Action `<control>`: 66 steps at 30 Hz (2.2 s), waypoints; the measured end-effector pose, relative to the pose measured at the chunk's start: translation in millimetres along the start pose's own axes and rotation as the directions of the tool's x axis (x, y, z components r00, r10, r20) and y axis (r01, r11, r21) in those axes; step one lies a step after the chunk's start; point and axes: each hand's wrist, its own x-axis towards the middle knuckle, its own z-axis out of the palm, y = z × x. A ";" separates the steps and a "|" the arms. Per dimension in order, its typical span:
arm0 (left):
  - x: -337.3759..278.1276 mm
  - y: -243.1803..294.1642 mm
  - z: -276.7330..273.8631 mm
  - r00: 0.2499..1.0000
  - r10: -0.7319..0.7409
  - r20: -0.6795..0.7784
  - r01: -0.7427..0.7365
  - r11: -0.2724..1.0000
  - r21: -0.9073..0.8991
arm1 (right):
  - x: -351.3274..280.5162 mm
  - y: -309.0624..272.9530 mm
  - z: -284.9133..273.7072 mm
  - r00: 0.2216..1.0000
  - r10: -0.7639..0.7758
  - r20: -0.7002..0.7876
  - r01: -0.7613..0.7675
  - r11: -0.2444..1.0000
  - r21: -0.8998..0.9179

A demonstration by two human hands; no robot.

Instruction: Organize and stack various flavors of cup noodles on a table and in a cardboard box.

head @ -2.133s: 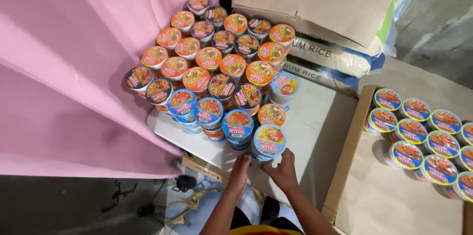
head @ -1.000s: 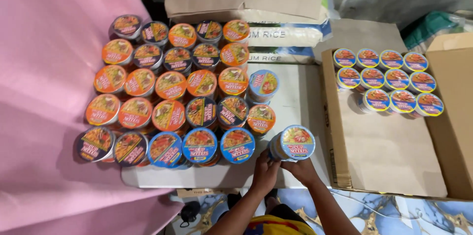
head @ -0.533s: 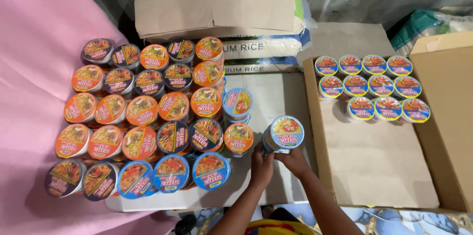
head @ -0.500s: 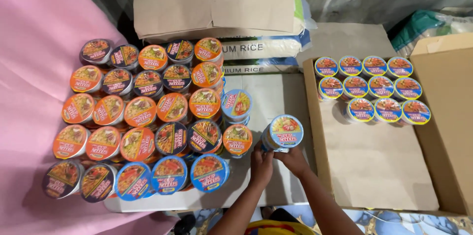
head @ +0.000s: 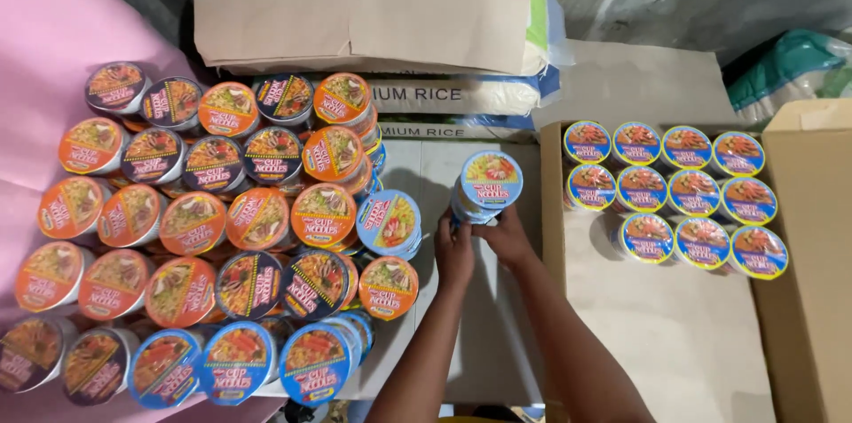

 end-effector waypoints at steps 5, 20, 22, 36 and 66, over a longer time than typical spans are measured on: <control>41.0 -15.6 22.7 0.998 -0.002 -0.057 -0.004 0.994 -0.106 | 41.5 -15.7 -0.7 0.996 -0.045 0.075 0.039 0.996 0.080; 124.5 -4.7 65.4 0.974 -0.185 -0.128 0.168 0.977 -0.133 | 130.5 -43.0 -5.9 0.997 -0.040 0.069 0.034 0.995 0.090; 127.9 0.7 68.1 0.979 -0.168 -0.112 0.145 0.972 -0.187 | 136.3 -42.1 -8.1 0.997 -0.042 0.063 0.036 0.996 0.087; 137.5 -50.8 62.8 0.956 -0.256 -0.142 0.206 0.934 -0.292 | 138.0 -27.6 -15.4 0.985 -0.159 0.067 0.162 0.986 -0.041; -138.6 -53.6 -171.1 0.834 -0.534 0.139 0.535 0.718 -0.445 | -129.0 17.1 111.7 0.902 0.341 0.264 -0.347 0.937 -0.023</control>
